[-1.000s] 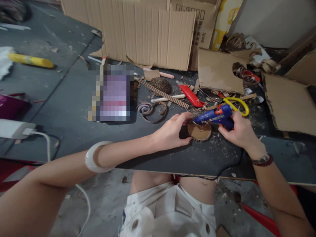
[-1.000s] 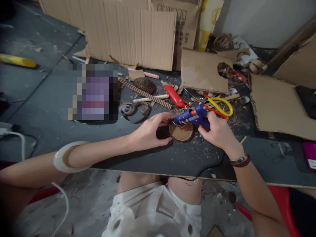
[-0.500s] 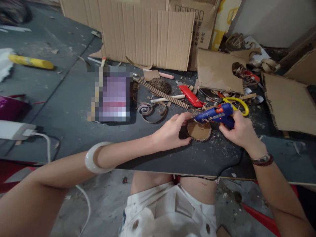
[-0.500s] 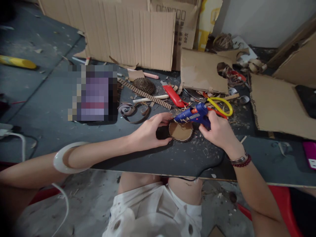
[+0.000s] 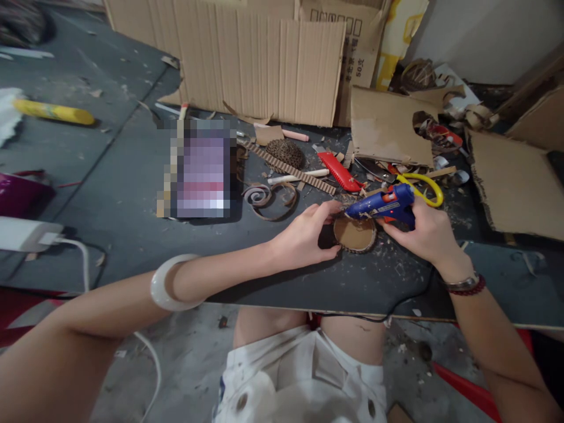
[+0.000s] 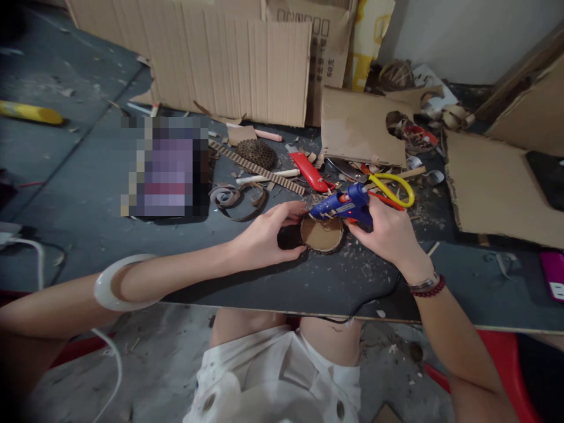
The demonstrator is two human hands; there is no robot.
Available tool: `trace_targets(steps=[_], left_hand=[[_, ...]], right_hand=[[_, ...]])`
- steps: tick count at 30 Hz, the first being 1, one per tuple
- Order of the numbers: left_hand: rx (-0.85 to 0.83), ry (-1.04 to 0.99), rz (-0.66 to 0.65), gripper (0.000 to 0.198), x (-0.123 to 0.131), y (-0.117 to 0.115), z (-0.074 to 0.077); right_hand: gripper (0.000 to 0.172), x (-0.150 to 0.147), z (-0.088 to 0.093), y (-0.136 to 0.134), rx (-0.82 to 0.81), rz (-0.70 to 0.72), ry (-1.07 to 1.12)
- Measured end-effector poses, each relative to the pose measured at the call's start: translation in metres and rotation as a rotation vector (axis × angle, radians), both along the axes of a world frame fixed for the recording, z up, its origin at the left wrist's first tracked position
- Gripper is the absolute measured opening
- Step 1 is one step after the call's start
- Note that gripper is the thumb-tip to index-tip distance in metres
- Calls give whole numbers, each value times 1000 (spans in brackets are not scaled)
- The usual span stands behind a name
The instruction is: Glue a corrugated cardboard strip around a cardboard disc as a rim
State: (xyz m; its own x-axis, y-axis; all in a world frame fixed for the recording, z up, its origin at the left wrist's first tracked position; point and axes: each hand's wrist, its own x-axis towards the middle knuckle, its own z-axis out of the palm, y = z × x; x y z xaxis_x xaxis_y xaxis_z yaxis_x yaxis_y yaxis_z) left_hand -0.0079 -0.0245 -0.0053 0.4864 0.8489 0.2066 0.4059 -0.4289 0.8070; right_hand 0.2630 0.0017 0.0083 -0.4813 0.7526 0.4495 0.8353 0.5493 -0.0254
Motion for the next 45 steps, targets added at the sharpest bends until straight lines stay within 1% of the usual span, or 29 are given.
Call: trace_targets(steps=[6, 10, 16, 22, 28, 31, 38, 41, 45], left_hand=[[0, -10, -10, 63, 0, 0, -1], [4, 3, -10, 62, 0, 1, 0], [1, 6, -8, 62, 0, 1, 2], [10, 5, -7, 62, 0, 1, 1], [4, 7, -4, 63, 0, 0, 1], [5, 8, -1, 63, 0, 0, 1], [18, 14, 0, 66, 0, 0, -2], [27, 16, -4, 68, -1, 0, -2], [40, 4, -7, 67, 0, 0, -2]], right_hand=[[32, -1, 2, 0, -32, 13, -29], [29, -2, 3, 0, 3, 34, -49], [29, -2, 4, -1, -22, 26, -57], [32, -1, 4, -1, 58, 102, -30], [31, 1, 3, -2, 83, 89, -75], [33, 1, 6, -3, 116, 89, -116], [36, -2, 15, -9, 204, 145, -182], [36, -3, 17, -11, 210, 149, -190], [39, -4, 20, -12, 169, 164, -151]])
